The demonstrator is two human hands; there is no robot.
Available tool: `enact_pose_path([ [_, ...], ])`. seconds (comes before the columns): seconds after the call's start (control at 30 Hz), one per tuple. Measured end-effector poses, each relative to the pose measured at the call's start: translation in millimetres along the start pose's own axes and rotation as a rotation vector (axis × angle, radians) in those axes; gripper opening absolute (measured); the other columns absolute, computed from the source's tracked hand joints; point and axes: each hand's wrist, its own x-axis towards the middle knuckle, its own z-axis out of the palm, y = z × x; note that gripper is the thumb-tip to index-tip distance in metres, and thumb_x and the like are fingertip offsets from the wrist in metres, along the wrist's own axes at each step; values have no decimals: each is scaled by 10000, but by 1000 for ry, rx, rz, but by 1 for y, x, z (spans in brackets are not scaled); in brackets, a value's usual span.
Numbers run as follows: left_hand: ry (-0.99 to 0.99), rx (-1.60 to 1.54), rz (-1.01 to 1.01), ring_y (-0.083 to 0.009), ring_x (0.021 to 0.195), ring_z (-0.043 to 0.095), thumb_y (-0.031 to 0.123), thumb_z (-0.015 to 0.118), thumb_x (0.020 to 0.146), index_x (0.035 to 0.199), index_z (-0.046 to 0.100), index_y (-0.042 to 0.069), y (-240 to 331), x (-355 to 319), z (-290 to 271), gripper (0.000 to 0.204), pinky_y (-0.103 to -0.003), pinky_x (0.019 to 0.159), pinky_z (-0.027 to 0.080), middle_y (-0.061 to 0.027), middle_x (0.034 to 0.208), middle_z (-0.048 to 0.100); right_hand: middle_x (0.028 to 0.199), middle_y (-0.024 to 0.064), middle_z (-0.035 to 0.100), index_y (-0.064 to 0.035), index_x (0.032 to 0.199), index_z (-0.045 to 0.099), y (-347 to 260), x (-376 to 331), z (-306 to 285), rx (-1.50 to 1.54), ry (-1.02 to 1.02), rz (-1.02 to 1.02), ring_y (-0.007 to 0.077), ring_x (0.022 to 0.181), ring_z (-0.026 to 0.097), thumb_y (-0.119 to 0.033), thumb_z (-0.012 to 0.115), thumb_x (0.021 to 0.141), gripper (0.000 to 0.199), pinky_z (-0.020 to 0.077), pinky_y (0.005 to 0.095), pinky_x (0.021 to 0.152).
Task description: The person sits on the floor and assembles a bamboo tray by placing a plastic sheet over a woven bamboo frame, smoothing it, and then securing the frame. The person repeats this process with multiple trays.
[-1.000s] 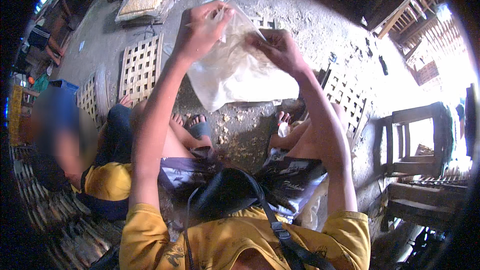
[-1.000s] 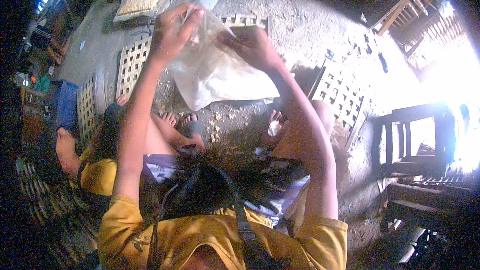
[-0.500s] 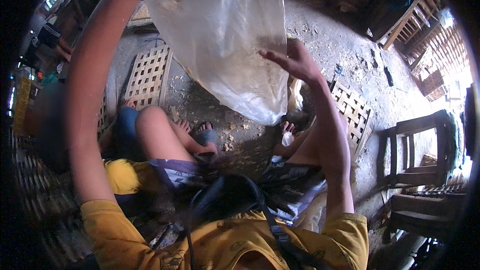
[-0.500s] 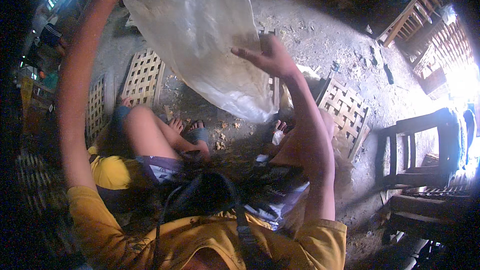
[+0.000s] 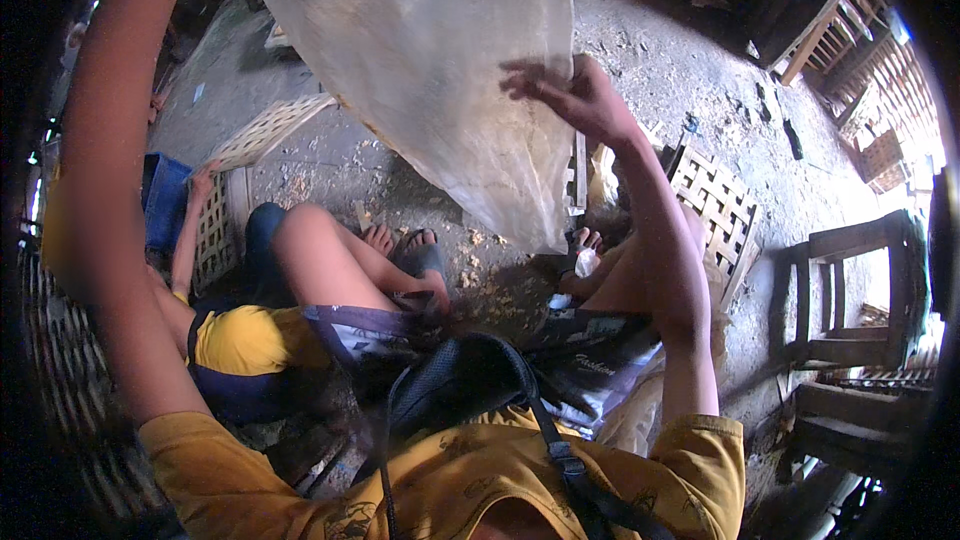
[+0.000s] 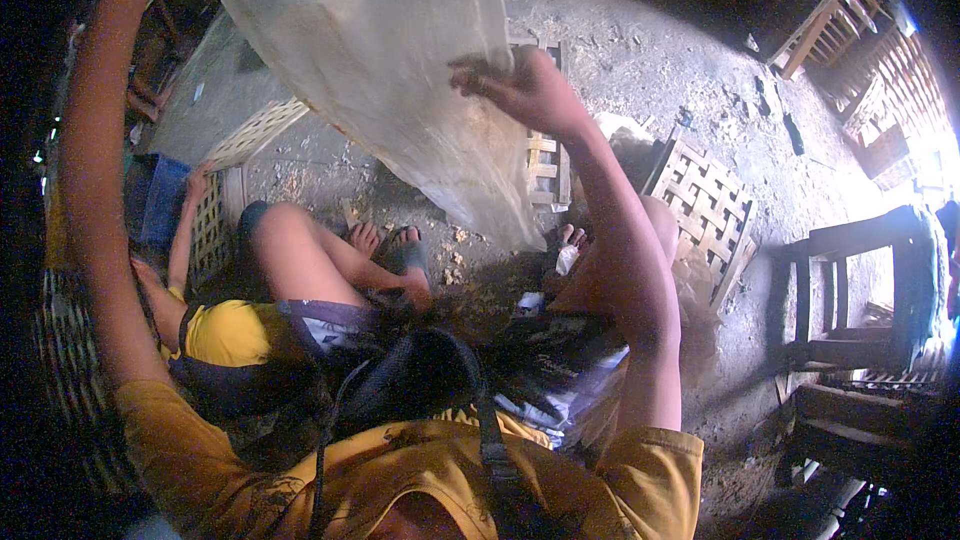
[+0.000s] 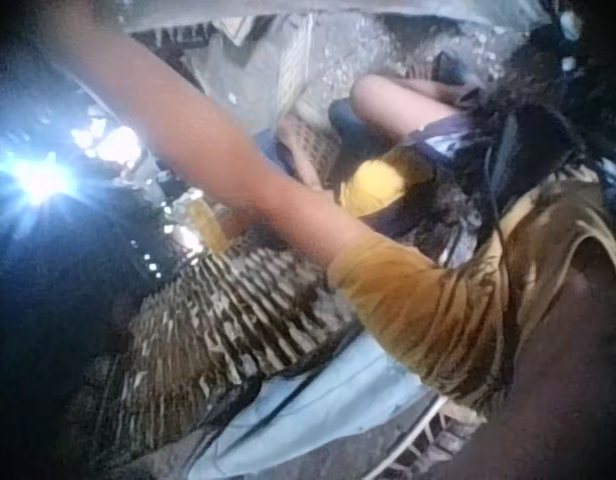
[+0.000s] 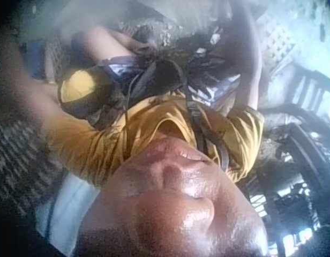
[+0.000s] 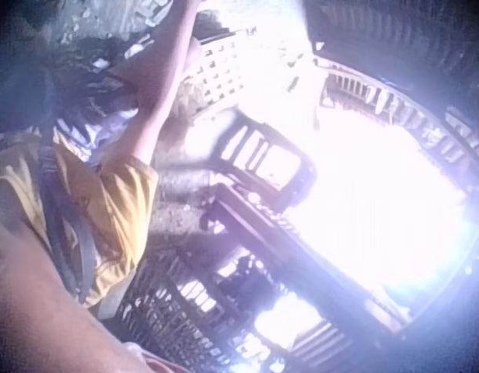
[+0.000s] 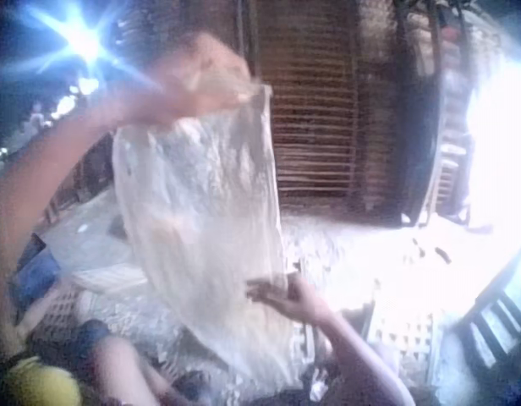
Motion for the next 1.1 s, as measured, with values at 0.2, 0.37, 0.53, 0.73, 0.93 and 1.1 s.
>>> enact_pose_path([
  [0.2, -23, -10, -20, -186, 620, 618, 171, 643, 956, 947, 648, -2, 7, 1, 2, 173, -283, 536, 536, -126, 804, 689, 1024, 131, 771, 26, 1213, 694, -4, 2, -2, -11, -98, 118, 202, 970, 741, -273, 658, 1013, 362, 563, 345, 901],
  [0.37, -36, -17, -36, -184, 617, 614, 164, 652, 948, 949, 629, 3, 9, 1, 1, 163, -274, 531, 534, -130, 814, 690, 974, 106, 777, -28, 1127, 747, 0, -8, -14, -314, -111, 324, 200, 850, 729, -344, 662, 998, 352, 551, 361, 811],
  [0.53, -47, -38, -42, -181, 613, 609, 158, 661, 941, 952, 611, 8, 16, 4, 1, 158, -265, 527, 532, -133, 824, 691, 849, 197, 740, -33, 999, 778, 26, -23, -52, -700, -290, 396, 241, 739, 713, -458, 649, 964, 445, 533, 414, 711],
  [0.73, -110, -75, -77, -178, 608, 604, 150, 671, 931, 955, 589, 15, 25, -2, 5, 160, -254, 521, 530, -137, 836, 692, 987, 209, 746, -36, 1012, 766, 110, -36, -119, -995, -357, 765, 299, 872, 728, -366, 712, 887, 357, 557, 440, 777],
  [0.93, -195, -207, -84, -175, 603, 599, 142, 682, 922, 958, 566, 21, 54, 2, 13, 171, -243, 516, 528, -141, 848, 694, 1328, 186, 660, -82, 1370, 622, 77, -48, -160, -838, 410, 491, 270, 1239, 636, -490, 802, 822, 706, 500, 398, 1044],
  [1.1, -342, -358, -159, -173, 599, 594, 135, 691, 914, 960, 548, 27, 81, -15, 40, 185, -235, 511, 527, -145, 857, 695, 1404, 178, 586, -44, 1419, 541, -11, 6, -37, -262, 560, -379, 296, 1313, 545, -373, 943, 695, 891, 420, 423, 1120],
])
